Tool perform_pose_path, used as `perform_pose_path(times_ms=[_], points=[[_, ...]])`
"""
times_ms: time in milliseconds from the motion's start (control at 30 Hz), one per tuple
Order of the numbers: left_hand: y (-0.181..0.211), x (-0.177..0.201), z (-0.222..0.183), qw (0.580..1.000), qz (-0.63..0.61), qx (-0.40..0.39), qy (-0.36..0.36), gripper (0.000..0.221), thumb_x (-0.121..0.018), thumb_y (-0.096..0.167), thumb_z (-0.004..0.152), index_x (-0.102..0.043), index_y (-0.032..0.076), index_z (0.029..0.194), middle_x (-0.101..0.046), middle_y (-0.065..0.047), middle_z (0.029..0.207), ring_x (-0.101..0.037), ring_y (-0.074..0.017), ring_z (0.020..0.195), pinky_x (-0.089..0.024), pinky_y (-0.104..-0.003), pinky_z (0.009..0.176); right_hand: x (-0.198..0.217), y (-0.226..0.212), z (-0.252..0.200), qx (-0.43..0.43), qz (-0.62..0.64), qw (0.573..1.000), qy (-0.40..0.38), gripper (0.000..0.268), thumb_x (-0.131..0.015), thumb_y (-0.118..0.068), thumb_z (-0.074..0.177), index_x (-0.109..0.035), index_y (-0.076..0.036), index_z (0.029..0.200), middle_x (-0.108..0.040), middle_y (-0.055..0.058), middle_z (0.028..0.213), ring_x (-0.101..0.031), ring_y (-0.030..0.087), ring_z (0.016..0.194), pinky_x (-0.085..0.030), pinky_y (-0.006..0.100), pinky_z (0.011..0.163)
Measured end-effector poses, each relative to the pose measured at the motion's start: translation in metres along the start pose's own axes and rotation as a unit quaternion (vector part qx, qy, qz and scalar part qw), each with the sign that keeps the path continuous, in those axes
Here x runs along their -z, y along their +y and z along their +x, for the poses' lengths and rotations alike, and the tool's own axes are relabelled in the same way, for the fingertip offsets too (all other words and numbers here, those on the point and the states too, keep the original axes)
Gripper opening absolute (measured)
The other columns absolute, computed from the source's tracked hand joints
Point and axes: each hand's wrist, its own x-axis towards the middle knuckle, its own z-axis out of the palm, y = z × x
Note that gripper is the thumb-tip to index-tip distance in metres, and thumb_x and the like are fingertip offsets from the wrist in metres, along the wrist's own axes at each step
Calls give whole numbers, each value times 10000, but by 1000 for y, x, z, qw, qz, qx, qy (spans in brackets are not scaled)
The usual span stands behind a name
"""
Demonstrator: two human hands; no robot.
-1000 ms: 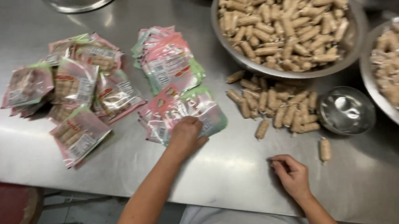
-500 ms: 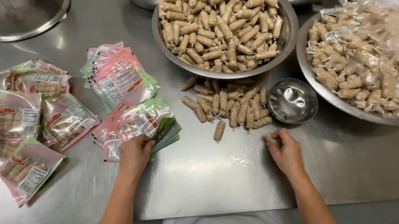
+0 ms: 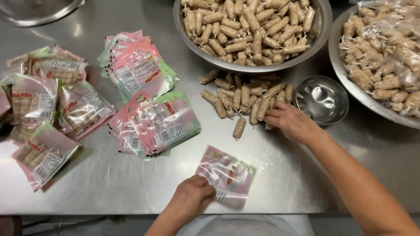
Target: The person places small link sausages into plastic packaging by hand.
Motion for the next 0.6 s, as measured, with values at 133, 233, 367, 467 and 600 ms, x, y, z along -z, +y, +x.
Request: perform_pose_path(times_ms=[133,233,367,467,600], points=[[26,2,20,990,-40,87,-106,703,-708,803,733,-784,154,991,-669,-52,919,-639,-287,913,-482,-439,729,-28,12,-1,36,-100,994,14,110,-743,-99,906,-697,-119,1003,-713,65,1022,-529,226,910,-486,368,710],[36,-35,41,996,-61,58,-41,272,-812,351,864,-721,98,911,-689,-90,916,-645,-317,869,-499,-461,735,-27,10,11,18,-180,983,27,214,-733,-123,907,-708,-168,1115,-732,22,1013,-573,239,957,-455,384,856],[49,-58,41,994,-4,73,-78,394,-883,381,810,-674,100,989,-673,-135,1018,-631,-373,936,-519,-521,718,-21,-24,-5,-114,-53,992,-22,313,-563,22,899,-615,-144,1158,-552,173,1157,-522,391,1099,-463,522,962],[46,-66,39,996,-6,79,-38,324,-880,298,815,-665,98,951,-669,-126,953,-628,-365,887,-516,-516,648,7,-70,-18,-263,256,927,-69,467,-645,-35,845,-678,-125,1302,-659,177,1346,-633,362,1208,-514,460,992],[47,-68,33,998,-10,27,59,105,-747,81,859,-649,56,833,-624,-133,779,-610,-352,710,-494,-494,510,6,-122,-47,-428,592,677,-90,396,-775,-9,858,-768,-68,1250,-811,85,1002,-727,167,792,-616,289,524]])
